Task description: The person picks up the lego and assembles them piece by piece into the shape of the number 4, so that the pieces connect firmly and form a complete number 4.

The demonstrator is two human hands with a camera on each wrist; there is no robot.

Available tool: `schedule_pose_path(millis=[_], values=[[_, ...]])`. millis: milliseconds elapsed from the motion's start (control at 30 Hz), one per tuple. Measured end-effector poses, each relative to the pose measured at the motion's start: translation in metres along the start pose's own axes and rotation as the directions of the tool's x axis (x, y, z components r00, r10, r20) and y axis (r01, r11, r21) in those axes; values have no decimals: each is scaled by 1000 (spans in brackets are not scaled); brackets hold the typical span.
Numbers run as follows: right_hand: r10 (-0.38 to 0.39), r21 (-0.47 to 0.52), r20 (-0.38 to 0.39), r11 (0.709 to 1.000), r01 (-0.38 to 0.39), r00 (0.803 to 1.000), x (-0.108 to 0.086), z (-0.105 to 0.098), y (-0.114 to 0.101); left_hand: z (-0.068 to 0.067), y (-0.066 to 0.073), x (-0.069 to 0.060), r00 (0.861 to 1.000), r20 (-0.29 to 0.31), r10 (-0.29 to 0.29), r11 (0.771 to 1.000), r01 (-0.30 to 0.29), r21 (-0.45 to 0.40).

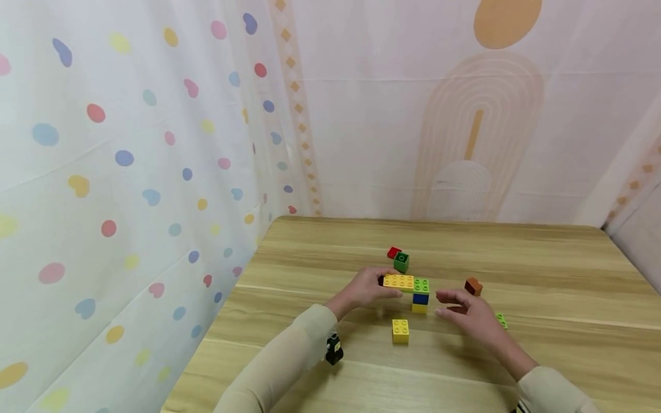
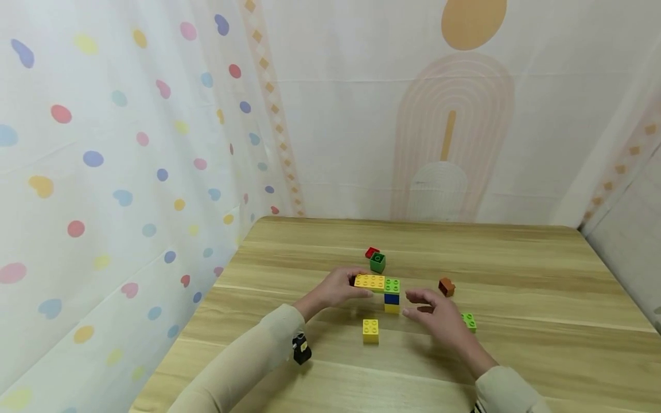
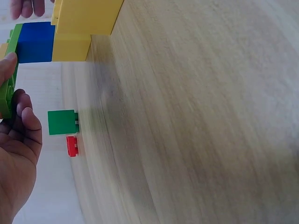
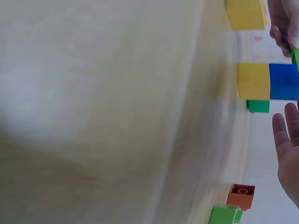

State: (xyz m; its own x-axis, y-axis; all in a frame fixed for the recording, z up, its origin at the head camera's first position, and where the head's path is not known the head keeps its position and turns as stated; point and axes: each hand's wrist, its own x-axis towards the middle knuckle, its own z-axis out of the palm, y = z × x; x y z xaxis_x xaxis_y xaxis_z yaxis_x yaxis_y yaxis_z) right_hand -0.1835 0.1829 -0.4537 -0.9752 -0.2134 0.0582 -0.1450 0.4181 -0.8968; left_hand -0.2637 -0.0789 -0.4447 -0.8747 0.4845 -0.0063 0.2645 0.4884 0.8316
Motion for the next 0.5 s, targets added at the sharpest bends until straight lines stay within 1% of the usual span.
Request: schedule_pose_path(millis=[133, 233, 400, 500], values=[[20, 48, 58, 999, -23, 998, -8, 7, -2, -1, 1, -1, 1000, -1, -3, 1000, 3, 0], [23, 63, 112, 998, -31, 993, -12, 15, -2, -1, 2, -1, 1000, 1, -2, 1000, 2, 1], [2, 72, 179, 997, -15, 984, -13, 27, -1, -2, 3, -1, 1000, 2, 5, 1000, -5, 10], [-4, 61, 202, 998, -8, 979, -11, 33, 0, -2, 4, -2, 1000, 3, 5, 1000, -5, 13]])
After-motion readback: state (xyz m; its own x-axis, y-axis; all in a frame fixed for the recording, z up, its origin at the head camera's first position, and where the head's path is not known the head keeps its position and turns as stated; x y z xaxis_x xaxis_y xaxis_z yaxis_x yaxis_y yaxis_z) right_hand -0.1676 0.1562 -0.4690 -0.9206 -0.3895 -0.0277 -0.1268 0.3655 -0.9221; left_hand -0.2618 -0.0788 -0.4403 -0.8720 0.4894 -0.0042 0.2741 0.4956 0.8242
